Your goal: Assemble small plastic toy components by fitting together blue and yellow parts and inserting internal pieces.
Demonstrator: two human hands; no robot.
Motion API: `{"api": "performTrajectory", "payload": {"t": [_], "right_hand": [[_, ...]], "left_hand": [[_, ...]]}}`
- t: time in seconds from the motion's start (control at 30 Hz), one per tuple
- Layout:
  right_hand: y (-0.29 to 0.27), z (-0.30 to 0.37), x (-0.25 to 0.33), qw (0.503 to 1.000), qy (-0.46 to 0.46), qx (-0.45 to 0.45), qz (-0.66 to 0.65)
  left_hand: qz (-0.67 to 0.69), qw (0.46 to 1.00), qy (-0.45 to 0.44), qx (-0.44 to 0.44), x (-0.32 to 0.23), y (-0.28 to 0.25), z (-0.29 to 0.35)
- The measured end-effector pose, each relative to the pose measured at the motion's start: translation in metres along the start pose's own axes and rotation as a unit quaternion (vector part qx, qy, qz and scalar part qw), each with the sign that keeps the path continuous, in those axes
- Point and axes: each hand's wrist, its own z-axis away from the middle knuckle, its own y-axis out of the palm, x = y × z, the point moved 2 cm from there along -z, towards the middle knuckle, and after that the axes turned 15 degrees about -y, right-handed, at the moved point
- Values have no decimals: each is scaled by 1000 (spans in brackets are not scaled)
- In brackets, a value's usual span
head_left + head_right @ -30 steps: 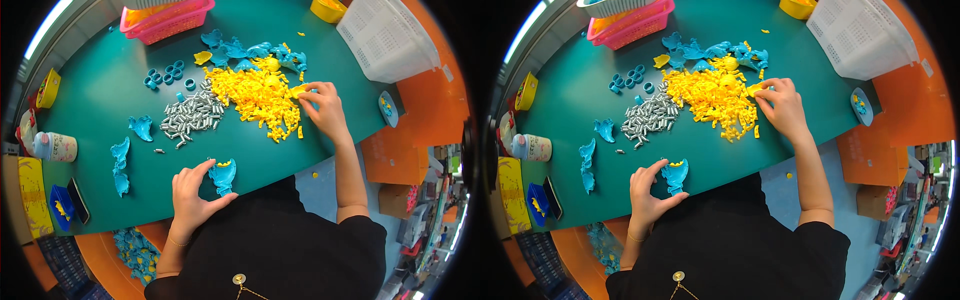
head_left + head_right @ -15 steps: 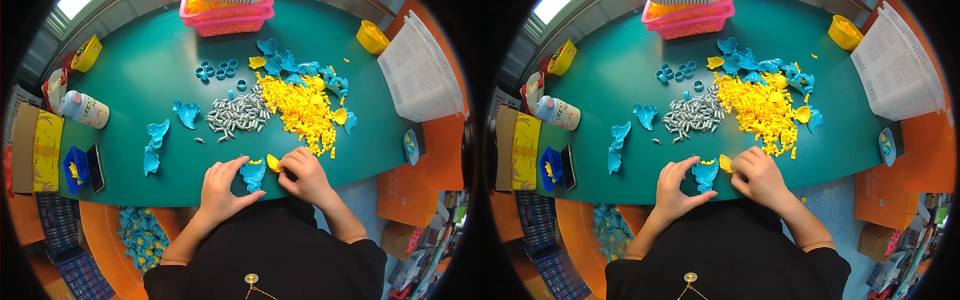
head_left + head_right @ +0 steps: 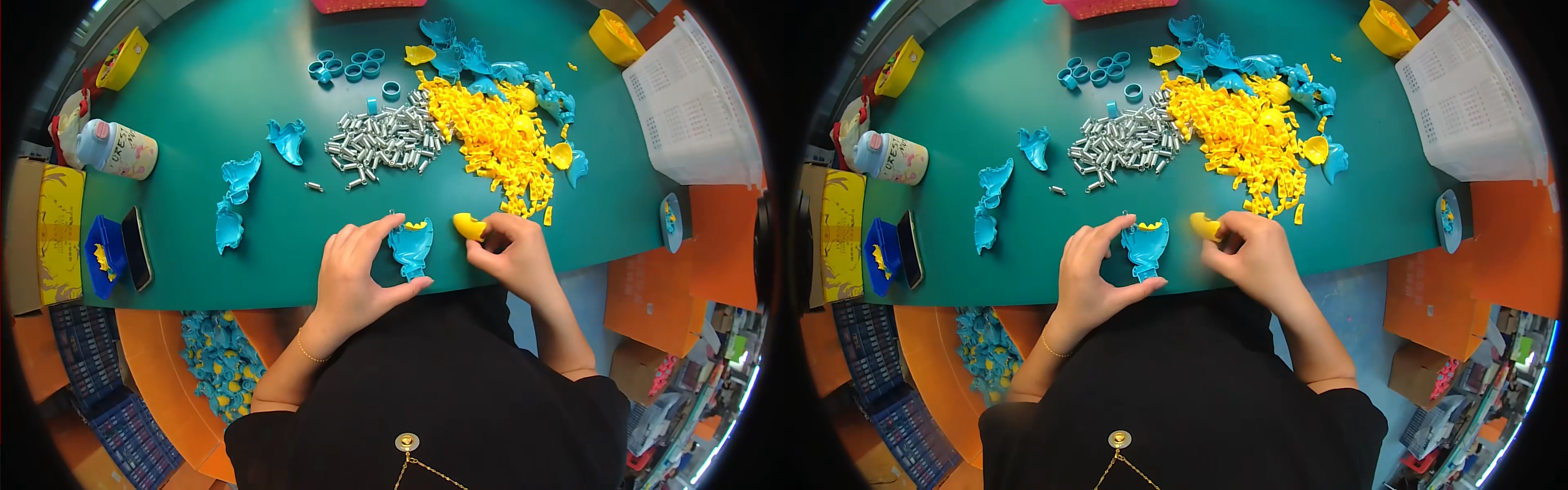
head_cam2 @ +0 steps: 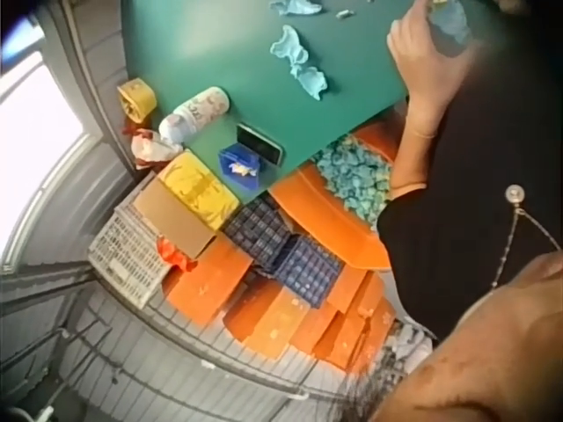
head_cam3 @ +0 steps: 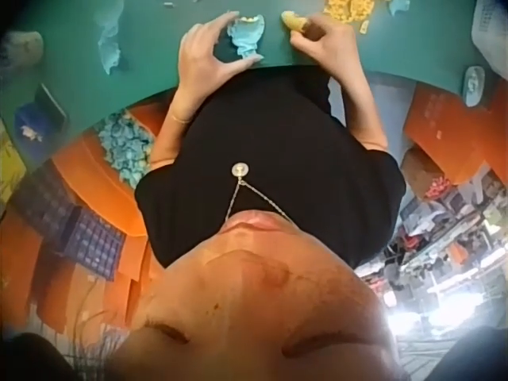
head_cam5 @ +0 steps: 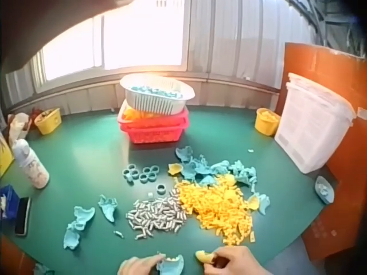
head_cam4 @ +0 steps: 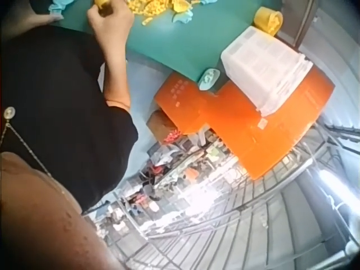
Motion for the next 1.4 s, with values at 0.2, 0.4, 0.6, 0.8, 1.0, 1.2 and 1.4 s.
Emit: {"api": "performTrajectory", "payload": {"t": [0.2,0.4,0.6,0.8,1.0,1.2,1.4], "right_hand": [[-1,5,-3,993,-110,38,22],[1,7,9,984,-145,72,71],[7,8,14,994,-95,7,62],[9,0,16,960,-236,-62,135],[5,1,12,994,-109,21,-18],[38,1,21,924,47,71,-372],[43,-7,36,942,106,126,-293]], "left_hand": [[2,1000,23,-20,1,2,1],[-7,1000,23,-20,3,3,1],[-4,999,24,-22,3,3,2],[-5,999,25,-22,2,3,2],[-3,1000,19,-23,3,3,2],[-8,1000,2,-8,2,3,2],[-17,1000,-6,-16,5,5,5]]}}
